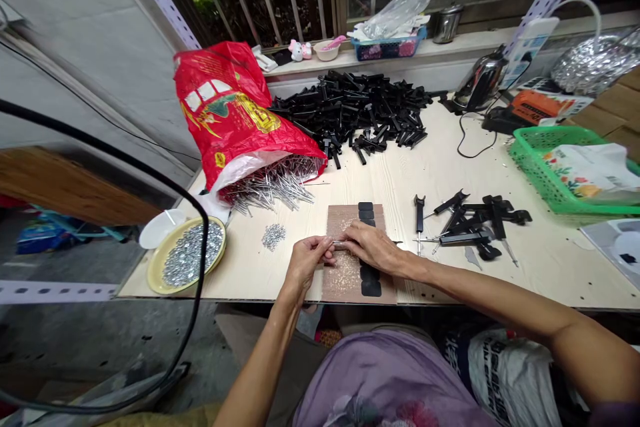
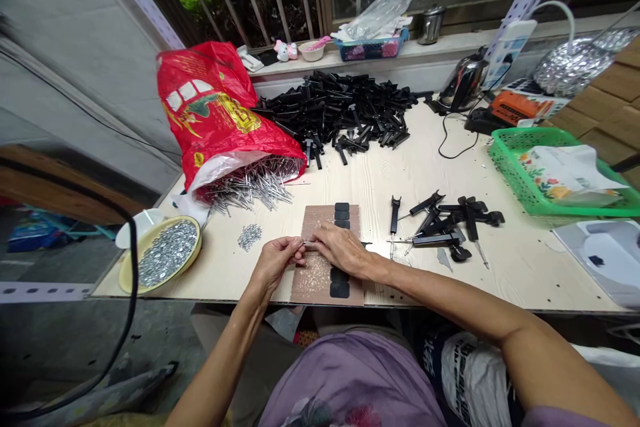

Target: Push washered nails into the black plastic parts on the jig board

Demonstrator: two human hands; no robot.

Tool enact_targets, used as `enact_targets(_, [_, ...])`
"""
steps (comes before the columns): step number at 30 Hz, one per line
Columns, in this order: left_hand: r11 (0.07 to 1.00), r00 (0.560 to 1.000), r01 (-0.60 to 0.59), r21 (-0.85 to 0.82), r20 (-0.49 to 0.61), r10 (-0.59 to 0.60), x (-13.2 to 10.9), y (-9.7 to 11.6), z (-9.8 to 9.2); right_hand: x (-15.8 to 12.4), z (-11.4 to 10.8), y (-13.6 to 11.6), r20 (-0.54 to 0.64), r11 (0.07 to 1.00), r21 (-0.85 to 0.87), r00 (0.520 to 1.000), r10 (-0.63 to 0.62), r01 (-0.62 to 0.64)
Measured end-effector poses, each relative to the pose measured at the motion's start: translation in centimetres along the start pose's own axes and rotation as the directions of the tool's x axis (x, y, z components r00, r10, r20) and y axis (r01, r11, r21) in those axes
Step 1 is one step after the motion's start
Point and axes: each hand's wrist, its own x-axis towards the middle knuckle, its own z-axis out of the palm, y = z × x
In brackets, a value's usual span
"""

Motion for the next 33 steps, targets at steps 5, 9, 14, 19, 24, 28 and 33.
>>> enact_targets(5, [0.999,0.998,0.025,0.029,0.053,-0.027,0.0,0.4,0.2,-0.2,-0.6,0.1,0.031,0.987,0.138,0.996,0.082,-0.085])
enact_targets(9, [0.998,0.997,0.051,0.039,0.061,-0.053,-0.1,0.3,0.6,-0.7,-0.8,0.4,0.016,0.998,0.064,1.0,0.005,-0.006])
enact_targets(14, [0.998,0.998,0.034,0.051,0.047,-0.037,-0.1,0.2,2.3,-2.0,-2.2,1.3,-0.021,0.998,-0.058,0.999,0.031,-0.032])
enact_targets(19, [0.983,0.997,-0.074,0.168,0.012,0.073,0.0,-0.2,3.7,-2.9,-4.7,3.8,-0.076,0.979,-0.198,0.997,0.034,-0.048])
enact_targets(24, [0.847,0.941,-0.255,0.466,-0.081,0.328,0.4,-1.0,3.8,-3.9,-4.5,5.9,-0.046,0.944,-0.329,0.998,-0.038,0.021])
enact_targets(28, [0.758,0.893,-0.336,0.559,-0.069,0.446,0.6,-1.5,3.9,-4.7,-3.9,5.6,0.163,0.897,-0.281,0.938,-0.307,0.343])
enact_targets(33, [0.751,0.884,-0.324,0.576,-0.097,0.456,0.5,-1.7,3.9,-4.4,-4.2,5.5,0.018,0.917,-0.35,0.98,-0.199,0.192])
